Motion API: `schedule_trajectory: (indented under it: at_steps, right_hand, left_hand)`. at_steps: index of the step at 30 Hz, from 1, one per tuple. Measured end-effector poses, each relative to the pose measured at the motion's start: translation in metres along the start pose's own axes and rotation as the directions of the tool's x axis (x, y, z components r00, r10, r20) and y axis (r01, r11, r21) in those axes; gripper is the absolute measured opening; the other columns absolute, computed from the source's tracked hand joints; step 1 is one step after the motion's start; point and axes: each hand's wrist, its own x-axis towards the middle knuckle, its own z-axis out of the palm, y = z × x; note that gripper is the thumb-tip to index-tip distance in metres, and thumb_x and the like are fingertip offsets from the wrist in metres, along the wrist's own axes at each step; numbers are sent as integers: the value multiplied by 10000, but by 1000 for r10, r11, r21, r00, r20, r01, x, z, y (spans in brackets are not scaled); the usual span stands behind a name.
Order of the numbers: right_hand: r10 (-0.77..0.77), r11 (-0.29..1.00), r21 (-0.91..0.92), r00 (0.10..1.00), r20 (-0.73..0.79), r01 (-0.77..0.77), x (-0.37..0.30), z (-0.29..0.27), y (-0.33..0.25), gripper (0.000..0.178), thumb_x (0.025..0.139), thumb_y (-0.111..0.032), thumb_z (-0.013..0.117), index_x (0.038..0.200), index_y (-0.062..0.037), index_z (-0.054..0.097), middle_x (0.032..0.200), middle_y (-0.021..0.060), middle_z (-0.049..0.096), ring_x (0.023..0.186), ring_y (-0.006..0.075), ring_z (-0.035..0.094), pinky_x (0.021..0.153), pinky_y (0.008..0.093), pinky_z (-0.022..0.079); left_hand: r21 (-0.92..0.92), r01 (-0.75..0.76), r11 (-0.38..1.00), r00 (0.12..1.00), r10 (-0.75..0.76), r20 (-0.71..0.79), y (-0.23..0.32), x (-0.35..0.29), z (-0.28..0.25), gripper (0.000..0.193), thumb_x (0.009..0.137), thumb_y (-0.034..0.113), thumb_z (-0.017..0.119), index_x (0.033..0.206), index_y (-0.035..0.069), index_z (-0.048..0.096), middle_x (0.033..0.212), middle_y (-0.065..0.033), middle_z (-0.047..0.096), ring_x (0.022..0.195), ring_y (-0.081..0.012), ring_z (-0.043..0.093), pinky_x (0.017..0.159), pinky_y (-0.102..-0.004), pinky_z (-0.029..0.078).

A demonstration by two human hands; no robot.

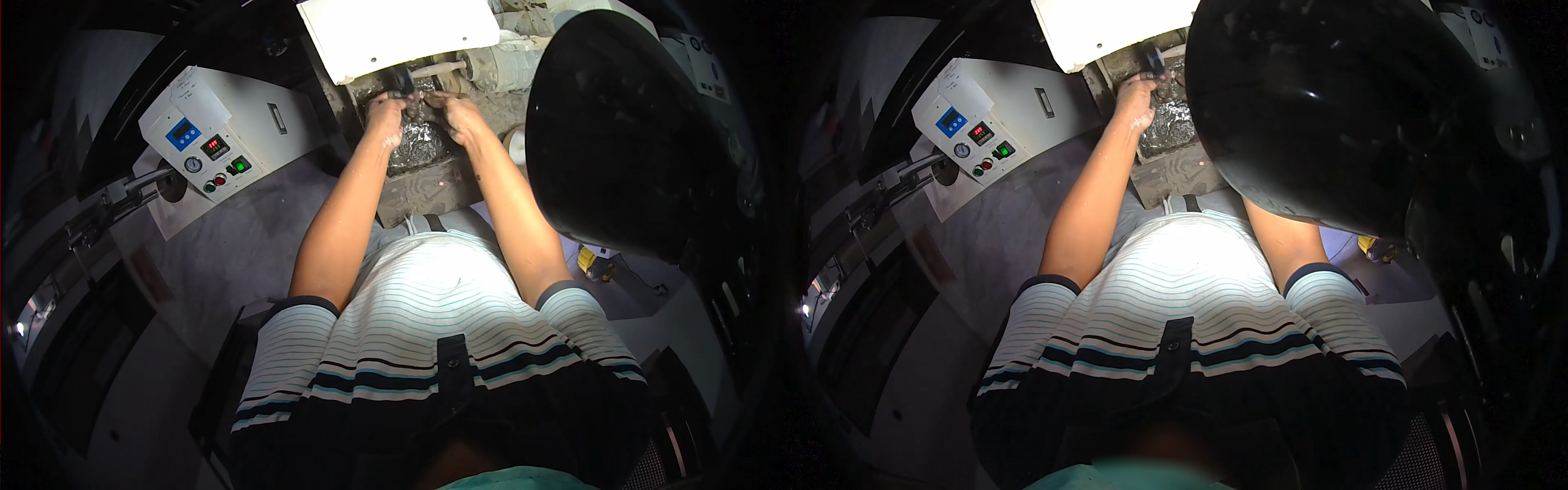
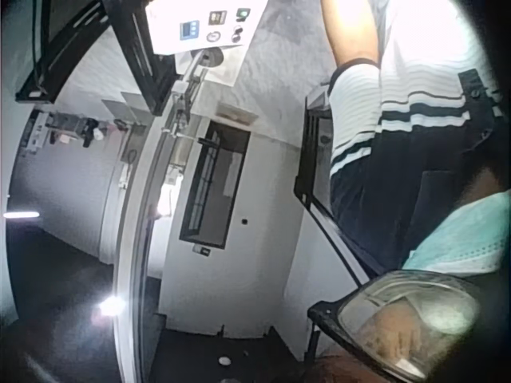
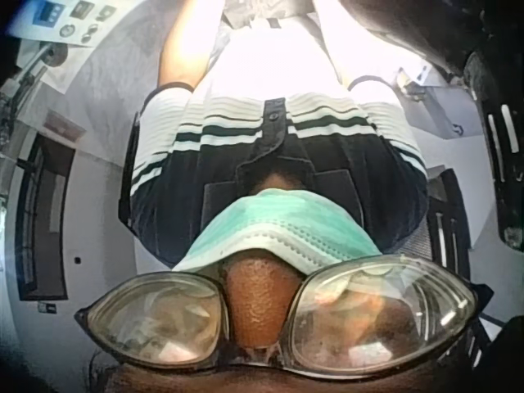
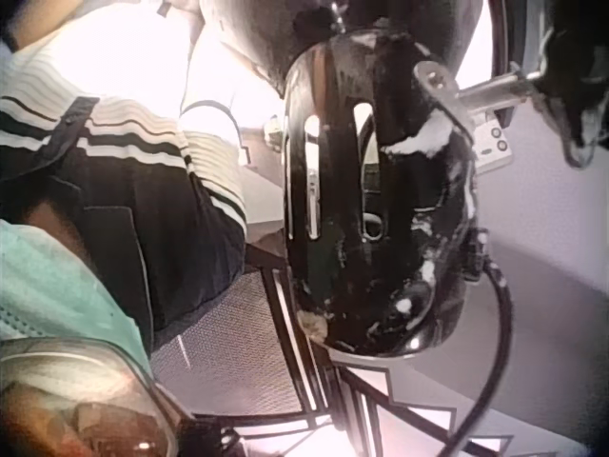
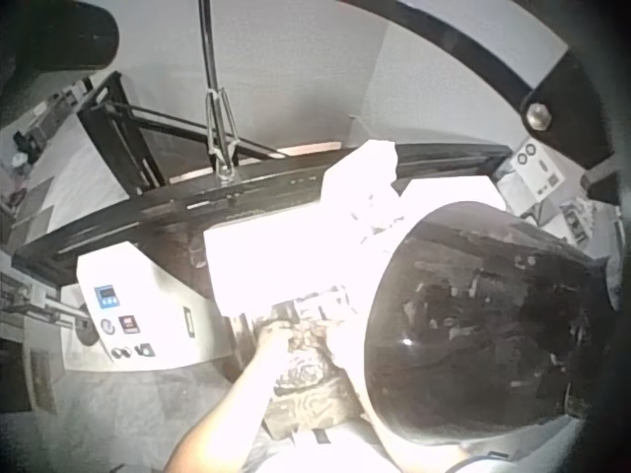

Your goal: The person holds a small dark stone and repeatedly presses it against a rotating grinding wheel to shape or smooth its surface. The person rotates the stone in their hands to work different sides while keeping it in contact with the wheel.

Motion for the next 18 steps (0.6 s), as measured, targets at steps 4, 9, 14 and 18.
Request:
schedule_trajectory:
  at_steps: [4,9,14,18]
  right_hand:
    - [-279,944,-146,952,128,296,37,-35,22,260,854,5,558,1098,66,622,991,130,665,881,165,624,755,244,486]
    - [-244,906,-352,969,24,237,41,-9,14,165,826,-33,613,965,14,688,878,93,680,762,159,615,674,242,471]
    - [-219,916,-329,973,70,230,47,-24,18,190,837,-33,582,991,23,680,903,88,675,768,151,592,680,256,463]
    - [-191,923,-327,979,70,204,37,-18,14,200,840,-45,590,1007,27,672,936,106,674,853,160,604,772,249,462]
  left_hand:
    - [-30,-71,997,992,74,101,-6,-7,7,177,787,-22,508,871,69,634,921,-64,667,868,-184,585,867,-378,403]
    - [-110,97,989,980,-114,-164,-6,12,-2,214,793,75,546,995,103,611,1085,-40,588,1050,-213,490,962,-621,209]
    - [-130,80,988,975,-105,-195,-3,-5,15,201,803,63,521,985,94,601,1175,-94,544,1085,-247,487,999,-586,227]
    - [-150,36,988,986,-59,-156,-9,-1,9,132,804,37,512,921,72,562,1059,-90,609,1050,-217,533,972,-542,286]
